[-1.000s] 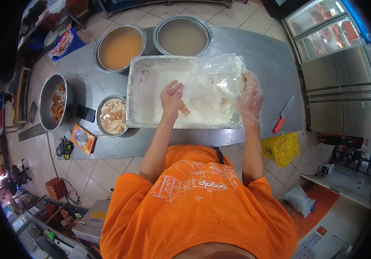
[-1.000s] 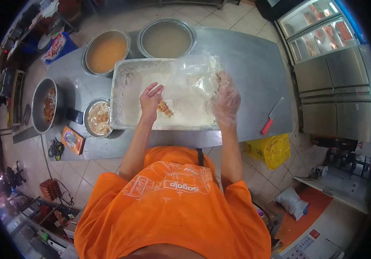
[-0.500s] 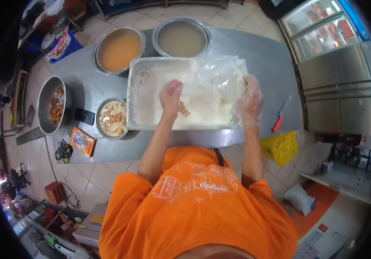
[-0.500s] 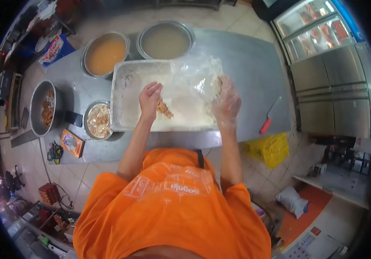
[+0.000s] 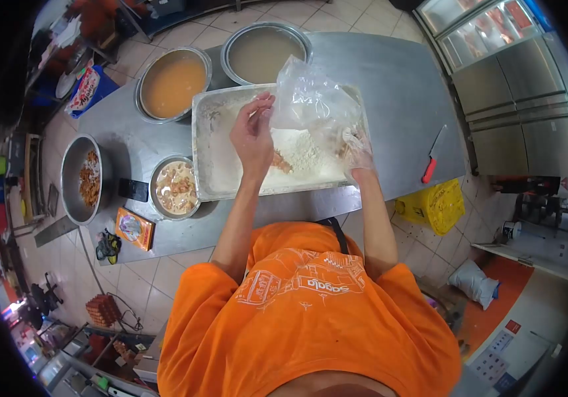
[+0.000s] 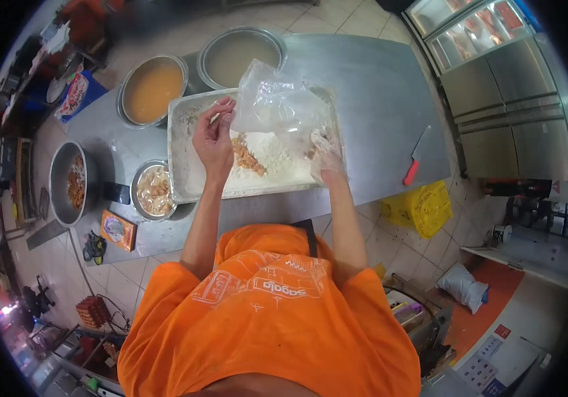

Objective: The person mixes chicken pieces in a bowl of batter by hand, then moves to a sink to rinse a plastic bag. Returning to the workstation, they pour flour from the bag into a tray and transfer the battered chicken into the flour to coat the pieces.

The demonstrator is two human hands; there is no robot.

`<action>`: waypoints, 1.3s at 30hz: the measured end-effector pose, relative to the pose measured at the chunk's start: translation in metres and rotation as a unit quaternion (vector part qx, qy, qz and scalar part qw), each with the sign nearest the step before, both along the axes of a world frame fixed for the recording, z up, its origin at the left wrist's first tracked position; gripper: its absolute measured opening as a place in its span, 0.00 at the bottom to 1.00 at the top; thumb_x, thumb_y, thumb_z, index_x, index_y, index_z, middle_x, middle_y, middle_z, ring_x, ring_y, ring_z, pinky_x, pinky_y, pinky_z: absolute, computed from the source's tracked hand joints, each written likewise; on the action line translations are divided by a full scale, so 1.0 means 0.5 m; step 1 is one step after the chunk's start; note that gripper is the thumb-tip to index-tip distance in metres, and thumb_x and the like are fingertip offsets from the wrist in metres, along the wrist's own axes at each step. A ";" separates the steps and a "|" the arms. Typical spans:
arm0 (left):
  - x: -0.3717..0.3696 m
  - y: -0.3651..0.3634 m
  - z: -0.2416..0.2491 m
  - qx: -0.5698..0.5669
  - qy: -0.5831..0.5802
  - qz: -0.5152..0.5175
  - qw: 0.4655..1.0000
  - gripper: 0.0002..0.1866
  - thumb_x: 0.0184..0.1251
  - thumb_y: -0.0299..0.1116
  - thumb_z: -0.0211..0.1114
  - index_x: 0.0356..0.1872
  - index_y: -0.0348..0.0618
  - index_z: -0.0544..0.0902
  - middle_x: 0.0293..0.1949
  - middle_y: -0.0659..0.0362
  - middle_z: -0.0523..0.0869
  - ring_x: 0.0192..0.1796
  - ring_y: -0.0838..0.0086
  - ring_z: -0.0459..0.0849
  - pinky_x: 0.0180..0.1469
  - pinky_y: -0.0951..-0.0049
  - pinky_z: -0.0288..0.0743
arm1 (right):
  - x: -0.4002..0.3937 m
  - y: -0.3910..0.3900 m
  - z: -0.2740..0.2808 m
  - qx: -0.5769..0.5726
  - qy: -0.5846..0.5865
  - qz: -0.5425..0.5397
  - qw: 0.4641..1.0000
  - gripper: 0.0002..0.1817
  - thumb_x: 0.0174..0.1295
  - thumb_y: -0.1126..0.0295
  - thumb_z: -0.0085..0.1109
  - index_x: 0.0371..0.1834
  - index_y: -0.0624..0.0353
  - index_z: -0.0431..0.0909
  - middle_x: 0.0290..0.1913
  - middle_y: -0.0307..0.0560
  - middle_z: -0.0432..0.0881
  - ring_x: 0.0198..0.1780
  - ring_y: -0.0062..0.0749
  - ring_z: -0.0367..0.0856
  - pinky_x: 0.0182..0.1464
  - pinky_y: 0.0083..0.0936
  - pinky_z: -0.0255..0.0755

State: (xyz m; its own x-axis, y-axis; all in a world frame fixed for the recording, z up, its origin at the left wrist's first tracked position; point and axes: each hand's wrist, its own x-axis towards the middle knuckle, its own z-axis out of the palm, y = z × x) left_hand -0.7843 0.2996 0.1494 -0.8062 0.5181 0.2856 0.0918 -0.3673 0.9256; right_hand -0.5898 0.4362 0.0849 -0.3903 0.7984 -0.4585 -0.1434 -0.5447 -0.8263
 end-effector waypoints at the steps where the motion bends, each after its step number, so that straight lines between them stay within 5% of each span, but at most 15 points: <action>1: -0.007 -0.005 -0.003 0.011 -0.002 -0.006 1.000 0.11 0.64 0.16 0.56 0.47 0.32 0.75 0.55 0.46 0.77 0.55 0.66 0.80 0.59 0.72 0.74 | 0.001 0.001 -0.001 -0.001 0.002 -0.004 1.000 0.16 0.60 0.71 0.62 0.51 0.54 0.71 0.38 0.34 0.75 0.35 0.23 0.76 0.37 0.25 0.73; 4: -0.028 -0.023 -0.025 0.022 -0.029 0.000 0.999 0.11 0.64 0.16 0.56 0.47 0.34 0.76 0.57 0.47 0.76 0.55 0.66 0.81 0.58 0.71 0.74 | -0.002 0.016 -0.003 0.073 0.056 -0.002 0.996 0.16 0.57 0.77 0.62 0.48 0.52 0.73 0.40 0.35 0.77 0.35 0.19 0.76 0.36 0.22 0.74; 7: -0.052 -0.051 -0.097 -0.031 -0.077 0.021 0.996 0.12 0.66 0.20 0.56 0.50 0.35 0.75 0.57 0.49 0.75 0.57 0.66 0.79 0.58 0.70 0.72 | 0.004 0.019 0.003 0.286 -0.051 0.089 0.953 0.14 0.56 0.80 0.59 0.44 0.55 0.75 0.42 0.37 0.78 0.38 0.24 0.78 0.40 0.24 0.75; 12: -0.051 -0.075 -0.158 -0.056 -0.309 0.038 0.949 0.19 0.74 0.37 0.51 0.58 0.35 0.69 0.58 0.49 0.75 0.65 0.59 0.71 0.61 0.61 0.71 | 0.001 -0.007 0.009 0.662 -0.125 0.094 0.733 0.12 0.52 0.80 0.59 0.41 0.58 0.76 0.48 0.49 0.79 0.49 0.40 0.78 0.50 0.28 0.73; 14: -0.046 -0.089 -0.146 0.088 -0.496 -0.119 0.856 0.30 0.75 0.52 0.41 0.61 0.34 0.66 0.60 0.46 0.73 0.67 0.54 0.67 0.65 0.53 0.65 | 0.003 -0.018 -0.002 0.695 -0.090 0.100 0.706 0.12 0.52 0.78 0.61 0.40 0.57 0.76 0.50 0.52 0.78 0.52 0.44 0.77 0.51 0.30 0.73; 16: -0.025 -0.084 -0.147 0.107 -0.494 -0.146 0.851 0.36 0.73 0.58 0.32 0.65 0.34 0.63 0.62 0.42 0.70 0.67 0.49 0.66 0.68 0.50 0.58 | 0.014 -0.034 0.012 0.751 -0.104 0.109 0.643 0.15 0.50 0.77 0.63 0.42 0.57 0.76 0.53 0.52 0.77 0.54 0.47 0.77 0.53 0.34 0.73; 17: -0.006 -0.082 -0.131 0.125 -0.487 -0.140 0.853 0.36 0.74 0.57 0.33 0.65 0.33 0.63 0.63 0.40 0.69 0.67 0.48 0.65 0.69 0.50 0.58 | 0.028 -0.045 0.012 0.643 -0.087 0.124 0.751 0.19 0.49 0.76 0.65 0.46 0.57 0.75 0.54 0.52 0.76 0.56 0.49 0.76 0.56 0.35 0.73; 22: 0.132 -0.043 -0.055 0.152 -0.431 -0.180 0.871 0.37 0.72 0.59 0.38 0.70 0.40 0.58 0.66 0.42 0.65 0.68 0.51 0.64 0.70 0.53 0.56 | 0.185 0.001 0.033 0.740 -0.078 0.025 0.668 0.23 0.47 0.76 0.66 0.49 0.59 0.74 0.54 0.56 0.76 0.58 0.51 0.75 0.56 0.34 0.73; 24: 0.220 0.002 -0.018 0.137 -0.414 -0.202 0.877 0.37 0.71 0.60 0.39 0.71 0.42 0.56 0.68 0.44 0.64 0.69 0.53 0.63 0.70 0.54 0.56 | 0.295 0.019 0.033 0.461 -0.003 0.060 0.885 0.21 0.48 0.74 0.66 0.47 0.62 0.75 0.55 0.58 0.76 0.58 0.53 0.74 0.56 0.35 0.73; 28: 0.435 0.114 0.026 0.172 -0.448 -0.312 0.820 0.37 0.71 0.58 0.41 0.73 0.45 0.53 0.69 0.40 0.60 0.71 0.51 0.60 0.71 0.54 0.55 | 0.554 0.086 0.096 0.519 -0.101 -0.050 0.847 0.18 0.49 0.71 0.65 0.43 0.66 0.77 0.54 0.59 0.76 0.59 0.53 0.74 0.59 0.36 0.71; 30: 0.534 0.175 0.025 0.189 -0.493 -0.408 0.744 0.38 0.71 0.58 0.43 0.73 0.45 0.52 0.71 0.41 0.57 0.72 0.52 0.58 0.72 0.56 0.53 | 0.715 0.127 0.121 0.747 -0.282 -0.135 0.587 0.27 0.55 0.75 0.61 0.60 0.67 0.67 0.61 0.55 0.71 0.60 0.45 0.72 0.63 0.40 0.66; 33: 0.662 0.252 -0.009 0.098 -0.503 -0.407 0.756 0.36 0.71 0.57 0.46 0.71 0.44 0.56 0.68 0.45 0.62 0.70 0.53 0.60 0.71 0.53 0.55 | 0.962 0.150 0.102 0.672 -0.453 -0.186 0.556 0.23 0.58 0.72 0.60 0.57 0.66 0.71 0.60 0.54 0.72 0.59 0.48 0.72 0.62 0.43 0.65; 35: 0.726 0.281 -0.015 0.020 -0.505 -0.348 0.790 0.32 0.71 0.54 0.49 0.67 0.42 0.62 0.60 0.50 0.69 0.65 0.55 0.67 0.68 0.51 0.60 | 1.093 0.160 0.098 0.642 -0.354 -0.320 0.600 0.18 0.59 0.71 0.59 0.53 0.61 0.75 0.56 0.55 0.75 0.58 0.53 0.72 0.61 0.44 0.66; 37: 0.752 0.300 -0.034 -0.029 -0.480 -0.330 0.812 0.31 0.71 0.53 0.50 0.66 0.42 0.63 0.57 0.51 0.70 0.62 0.57 0.69 0.67 0.52 0.62 | 1.222 0.153 0.083 0.657 -0.410 -0.324 0.544 0.15 0.61 0.66 0.53 0.49 0.61 0.77 0.55 0.58 0.77 0.60 0.53 0.72 0.62 0.47 0.64; 39: 0.764 0.319 -0.052 -0.083 -0.452 -0.314 0.831 0.30 0.71 0.52 0.50 0.65 0.42 0.64 0.53 0.52 0.71 0.59 0.58 0.71 0.65 0.54 0.64 | 1.338 0.155 0.070 0.659 -0.544 -0.293 0.428 0.14 0.53 0.63 0.66 0.38 0.57 0.77 0.53 0.56 0.76 0.57 0.54 0.73 0.59 0.47 0.67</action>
